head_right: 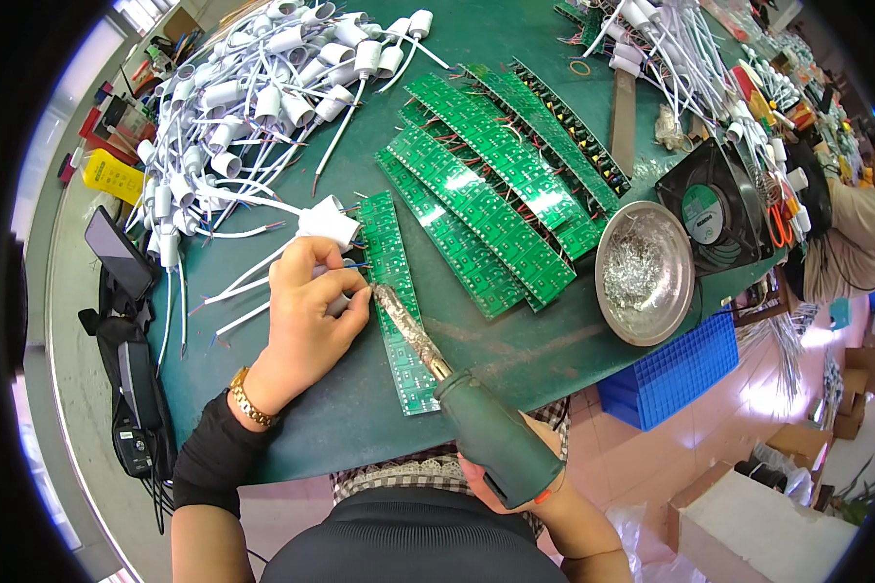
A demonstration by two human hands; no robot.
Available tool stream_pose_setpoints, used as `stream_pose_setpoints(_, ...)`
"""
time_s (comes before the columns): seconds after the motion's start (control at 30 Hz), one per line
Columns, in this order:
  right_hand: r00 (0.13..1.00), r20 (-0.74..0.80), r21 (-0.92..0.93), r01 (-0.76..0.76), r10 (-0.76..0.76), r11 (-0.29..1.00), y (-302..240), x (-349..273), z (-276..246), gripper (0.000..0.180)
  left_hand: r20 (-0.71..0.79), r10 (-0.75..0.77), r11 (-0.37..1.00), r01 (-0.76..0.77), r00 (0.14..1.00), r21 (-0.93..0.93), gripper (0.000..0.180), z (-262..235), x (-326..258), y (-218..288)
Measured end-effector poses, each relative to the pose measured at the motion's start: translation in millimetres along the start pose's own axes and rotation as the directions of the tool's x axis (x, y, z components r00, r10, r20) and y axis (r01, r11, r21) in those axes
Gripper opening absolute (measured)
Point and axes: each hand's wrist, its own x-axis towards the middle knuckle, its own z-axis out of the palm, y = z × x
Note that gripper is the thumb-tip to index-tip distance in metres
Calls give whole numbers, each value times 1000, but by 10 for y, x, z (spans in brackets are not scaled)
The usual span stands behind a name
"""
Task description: The person solders wires from light socket connectors onto green circuit boards using a soldering iron, positioning each wire and applying heat with the iron by hand.
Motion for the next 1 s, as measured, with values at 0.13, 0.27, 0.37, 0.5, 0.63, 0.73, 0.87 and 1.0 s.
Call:
stream_pose_setpoints(0.13, 994, 4, 64, -110, 110, 992, 26, -84, 5, 40, 30, 32, 999, -33, 999, 23, 19, -6, -8, -29)
stream_pose_setpoints(0.27, 997, -44, 29, -56, 57, 998, -48, -22, 10, 37, 3, 61, 998, -61, 998, 6, 16, 4, 5, -36)
stream_pose_setpoints(0.37, 992, 26, 64, -125, 124, 990, -95, 8, -11, 35, 1, 65, 998, -66, 998, 10, 16, 2, 1, -40)
stream_pose_setpoints(0.5, 989, -4, 72, -147, 148, 987, -175, 100, 4, 22, 7, 72, 997, -72, 997, 8, 18, 13, -3, -57)
stream_pose_setpoints(0.63, 969, -64, 132, -227, 237, 965, -205, 126, 22, 29, 7, 83, 996, -83, 997, 31, 19, 7, -2, -64)
stream_pose_setpoints(0.73, 969, -72, 132, -224, 235, 966, -219, 143, 22, 28, 23, 85, 996, -86, 996, 27, 19, 11, -4, -70)
stream_pose_setpoints(0.87, 974, -51, 111, -214, 221, 970, -231, 183, 11, 27, 40, 74, 996, -76, 996, 51, 19, -26, 17, -52)
stream_pose_setpoints(1.0, 987, -14, 79, -156, 157, 985, -237, 193, -14, 16, 44, 64, 997, -66, 997, 50, 17, -16, 17, -49)
